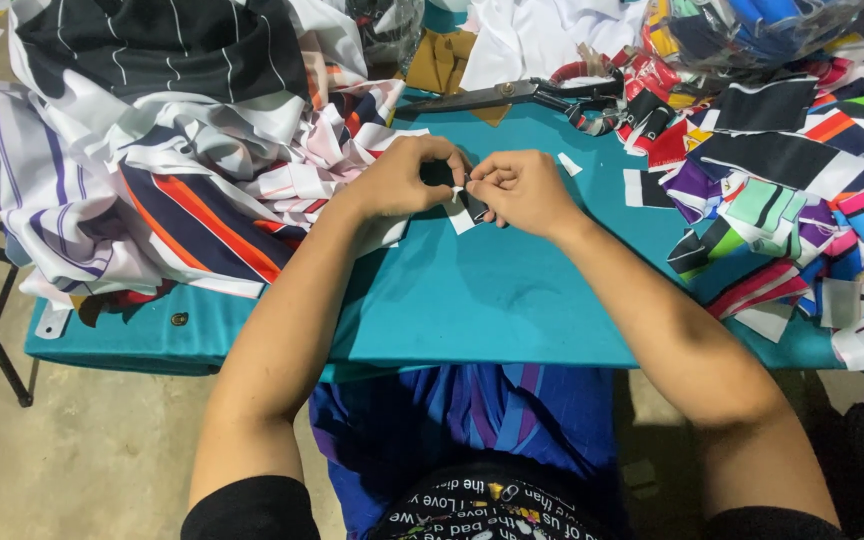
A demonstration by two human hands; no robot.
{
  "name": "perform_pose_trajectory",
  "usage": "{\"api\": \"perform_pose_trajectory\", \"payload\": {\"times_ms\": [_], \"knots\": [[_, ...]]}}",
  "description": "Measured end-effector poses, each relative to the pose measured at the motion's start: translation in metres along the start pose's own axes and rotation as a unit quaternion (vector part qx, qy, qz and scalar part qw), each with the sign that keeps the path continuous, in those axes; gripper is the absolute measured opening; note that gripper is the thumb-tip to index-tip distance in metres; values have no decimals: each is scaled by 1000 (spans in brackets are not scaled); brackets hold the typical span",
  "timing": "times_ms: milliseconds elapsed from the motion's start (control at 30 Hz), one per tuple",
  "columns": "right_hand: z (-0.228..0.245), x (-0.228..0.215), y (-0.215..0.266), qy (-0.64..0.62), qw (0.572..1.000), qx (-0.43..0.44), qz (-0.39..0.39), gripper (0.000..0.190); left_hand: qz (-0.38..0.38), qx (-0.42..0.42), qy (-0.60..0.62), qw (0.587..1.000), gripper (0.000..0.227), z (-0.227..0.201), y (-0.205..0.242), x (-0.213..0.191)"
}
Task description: Folding and organizing small scraps of patterned fabric on a work surface.
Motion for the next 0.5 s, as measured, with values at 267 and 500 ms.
{"api": "perform_pose_trajectory", "payload": {"times_ms": [267,500], "knots": [[2,2,0,-28,999,-25,23,13,-32,17,46,998,22,13,-2,4],[-22,-58,-19,256,946,-163,-111,4,-44,77,-27,996,16,3,-1,8]]}}
Point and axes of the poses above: each hand's wrist, its own y-axis away from the middle knuckle, its own x-axis out of the palm, z = x × y, the point moved 4 cm from there along -y, towards the middle knuckle, and after that the axes turned 13 degrees about -y, right-handed, at the moved point
